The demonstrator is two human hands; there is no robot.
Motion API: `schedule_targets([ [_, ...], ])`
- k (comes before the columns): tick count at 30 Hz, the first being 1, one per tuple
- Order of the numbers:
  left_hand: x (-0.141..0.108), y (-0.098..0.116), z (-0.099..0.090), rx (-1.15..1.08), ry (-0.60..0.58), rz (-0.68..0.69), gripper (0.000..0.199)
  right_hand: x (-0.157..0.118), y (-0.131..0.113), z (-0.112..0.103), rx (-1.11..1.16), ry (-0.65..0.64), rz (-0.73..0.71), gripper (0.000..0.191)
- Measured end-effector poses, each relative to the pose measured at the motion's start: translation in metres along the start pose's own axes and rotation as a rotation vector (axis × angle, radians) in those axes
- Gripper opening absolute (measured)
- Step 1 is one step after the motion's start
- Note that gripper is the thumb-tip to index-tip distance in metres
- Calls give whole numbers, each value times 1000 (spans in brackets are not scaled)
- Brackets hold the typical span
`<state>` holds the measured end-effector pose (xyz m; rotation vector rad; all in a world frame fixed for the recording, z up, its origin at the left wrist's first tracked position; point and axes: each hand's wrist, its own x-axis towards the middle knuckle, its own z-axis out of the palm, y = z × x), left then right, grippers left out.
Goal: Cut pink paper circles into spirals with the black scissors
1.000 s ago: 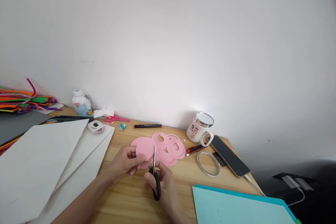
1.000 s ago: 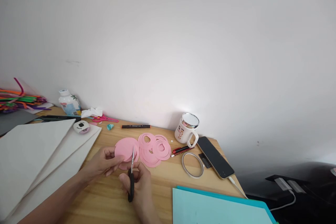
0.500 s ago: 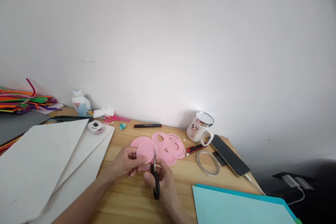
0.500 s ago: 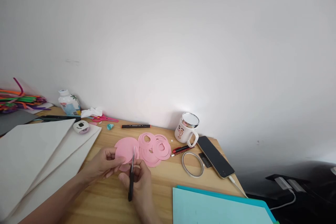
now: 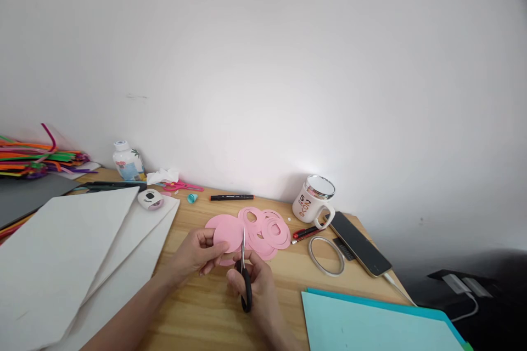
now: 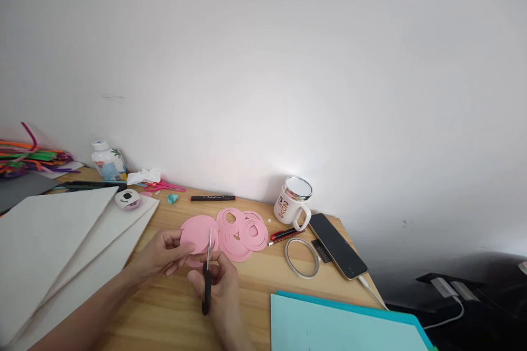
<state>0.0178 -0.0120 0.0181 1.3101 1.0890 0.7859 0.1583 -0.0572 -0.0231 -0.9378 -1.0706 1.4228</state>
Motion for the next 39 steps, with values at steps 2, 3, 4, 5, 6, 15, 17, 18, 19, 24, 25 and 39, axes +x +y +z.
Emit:
schedule_targets([
  [2, 1, -1, -1, -4, -14, 11, 36, 0, -1, 0, 4, 8, 3, 36],
  [3, 1, -3, -2, -8, -22, 15, 36, 0, -1, 1, 6, 12, 6, 37],
  [4, 2, -4, -3, -16, -29, 19, 35, 0, -2, 1, 6, 15, 10, 37],
  [5, 2, -5, -4, -24, -34, 24, 34, 0, -2, 1, 5, 16, 14, 37],
  [6, 2, -6, -5, -31, -38, 29, 33, 0, -3, 2, 3, 14, 16, 38],
  [15, 2, -6, -4, -100, -47, 30, 33, 0, -1, 2, 19, 1, 34, 41],
  [17, 2, -6, -2, -116, -53, 11, 33, -1, 1, 3, 36, -12, 41, 41],
  [18, 2, -6, -1, -112, -46, 2, 34, -1, 1, 3, 46, -19, 45, 41],
  [19, 2, -7, -1, -98, -33, -5, 35, -1, 2, 4, 53, -25, 48, 41],
  [24, 1, -7, 1, -37, 24, -31, 38, -1, -1, 3, 45, -35, -1, 38],
  [25, 1, -6, 1, -40, 24, -34, 37, -1, -2, 3, 45, -34, -14, 38],
  [39, 0, 0, 0, -23, 23, -27, 39, 0, 2, 0, 26, -27, -5, 36],
])
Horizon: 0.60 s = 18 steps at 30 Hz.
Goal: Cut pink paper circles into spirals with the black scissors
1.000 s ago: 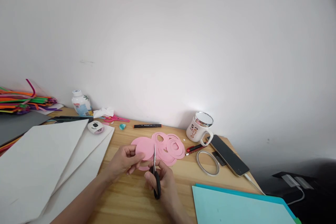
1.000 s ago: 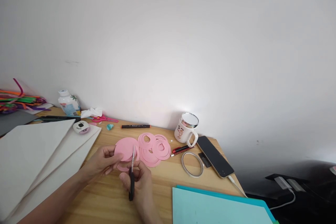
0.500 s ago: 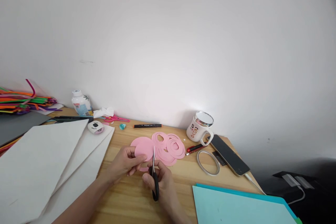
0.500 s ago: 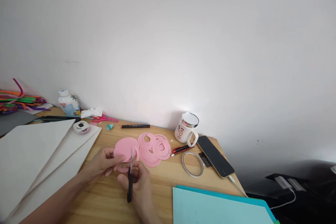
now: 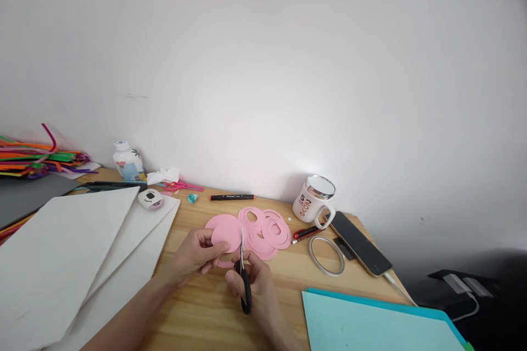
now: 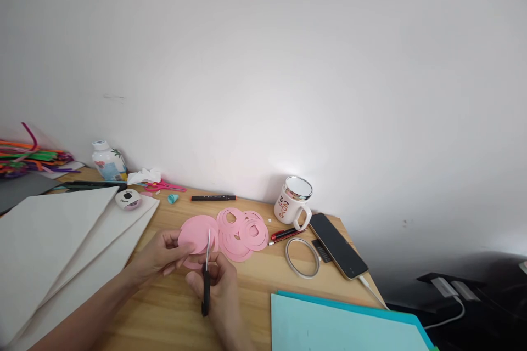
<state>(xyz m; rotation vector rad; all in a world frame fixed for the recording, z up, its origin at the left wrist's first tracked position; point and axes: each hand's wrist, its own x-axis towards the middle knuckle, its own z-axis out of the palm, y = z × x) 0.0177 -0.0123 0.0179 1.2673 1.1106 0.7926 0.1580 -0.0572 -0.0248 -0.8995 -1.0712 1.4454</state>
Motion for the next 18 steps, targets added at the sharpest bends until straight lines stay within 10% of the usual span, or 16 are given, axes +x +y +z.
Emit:
schedule_targets([
  [18, 4, -7, -7, -11, -15, 70, 32, 0, 1, 1, 30, 13, 67, 36],
])
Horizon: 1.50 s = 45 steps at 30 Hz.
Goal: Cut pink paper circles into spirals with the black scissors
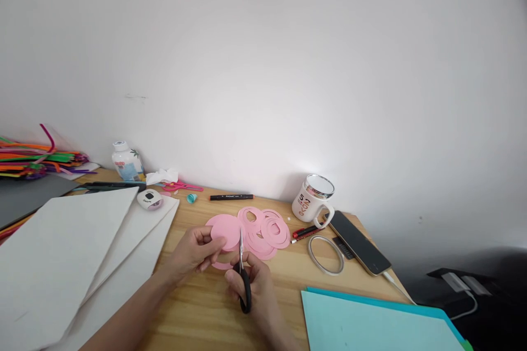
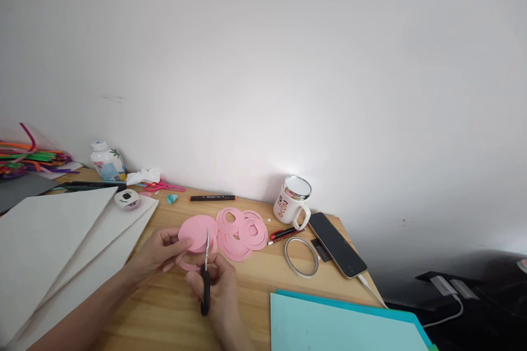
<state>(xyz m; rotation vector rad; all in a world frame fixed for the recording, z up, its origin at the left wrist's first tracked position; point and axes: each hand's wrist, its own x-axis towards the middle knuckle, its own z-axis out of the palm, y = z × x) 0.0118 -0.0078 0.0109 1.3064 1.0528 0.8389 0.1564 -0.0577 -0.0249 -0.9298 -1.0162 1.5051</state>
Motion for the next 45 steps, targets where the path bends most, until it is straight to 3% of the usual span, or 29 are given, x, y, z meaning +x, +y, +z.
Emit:
schedule_targets([
  [13, -3, 5, 9, 23, 16, -94, 36, 0, -3, 2, 40, 4, -27, 40],
  [29, -1, 0, 3, 9, 2, -44, 33, -1, -7, 1, -11, -22, -26, 31],
  [39, 0, -3, 0, -10, -12, 9, 32, 0, -8, 1, -47, -12, -9, 36],
  [45, -1, 3, 6, -12, 0, -50, 34, 0, 1, -1, -32, -46, -36, 37],
])
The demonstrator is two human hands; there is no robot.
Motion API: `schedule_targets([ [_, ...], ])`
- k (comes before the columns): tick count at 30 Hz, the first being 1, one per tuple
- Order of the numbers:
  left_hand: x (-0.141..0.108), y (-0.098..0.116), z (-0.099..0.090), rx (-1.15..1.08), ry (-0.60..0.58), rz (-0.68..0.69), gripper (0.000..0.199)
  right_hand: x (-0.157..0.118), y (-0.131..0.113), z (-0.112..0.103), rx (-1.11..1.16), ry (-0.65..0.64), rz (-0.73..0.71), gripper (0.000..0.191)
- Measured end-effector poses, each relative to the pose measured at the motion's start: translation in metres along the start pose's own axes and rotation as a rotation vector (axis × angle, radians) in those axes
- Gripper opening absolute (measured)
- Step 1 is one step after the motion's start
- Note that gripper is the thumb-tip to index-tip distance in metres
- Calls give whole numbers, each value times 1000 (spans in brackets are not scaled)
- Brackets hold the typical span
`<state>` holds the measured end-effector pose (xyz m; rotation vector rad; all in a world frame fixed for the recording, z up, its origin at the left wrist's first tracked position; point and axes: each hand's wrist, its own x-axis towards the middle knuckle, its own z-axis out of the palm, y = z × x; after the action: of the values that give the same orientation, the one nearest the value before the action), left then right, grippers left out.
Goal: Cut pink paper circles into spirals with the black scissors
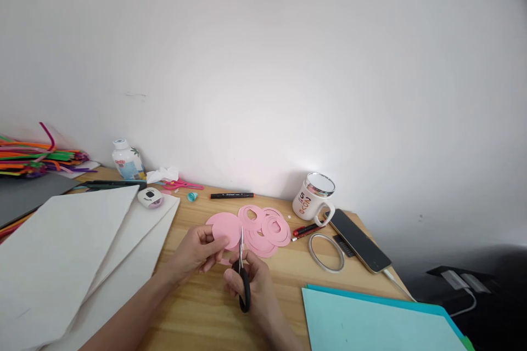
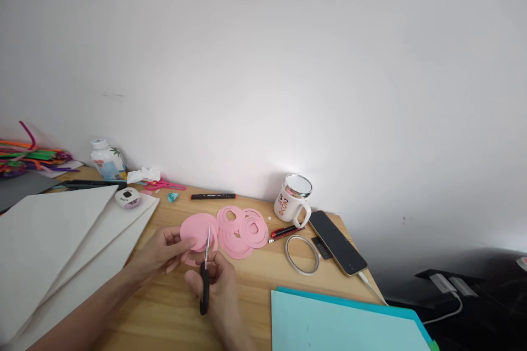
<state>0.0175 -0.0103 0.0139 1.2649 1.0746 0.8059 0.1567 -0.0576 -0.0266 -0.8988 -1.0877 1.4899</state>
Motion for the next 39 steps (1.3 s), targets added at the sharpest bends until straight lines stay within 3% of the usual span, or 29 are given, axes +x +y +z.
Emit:
schedule_targets([
  [11, -3, -1, 2, 24, 0, -26, 34, 0, -4, -2, -23, 13, -44, 40],
  [25, 1, -9, -6, 3, 4, 37, 35, -1, -3, -2, -58, 33, 12, 40],
  [39, 1, -3, -4, -74, 21, 56, 31, -1, 4, -2, 22, 34, 63, 39],
])
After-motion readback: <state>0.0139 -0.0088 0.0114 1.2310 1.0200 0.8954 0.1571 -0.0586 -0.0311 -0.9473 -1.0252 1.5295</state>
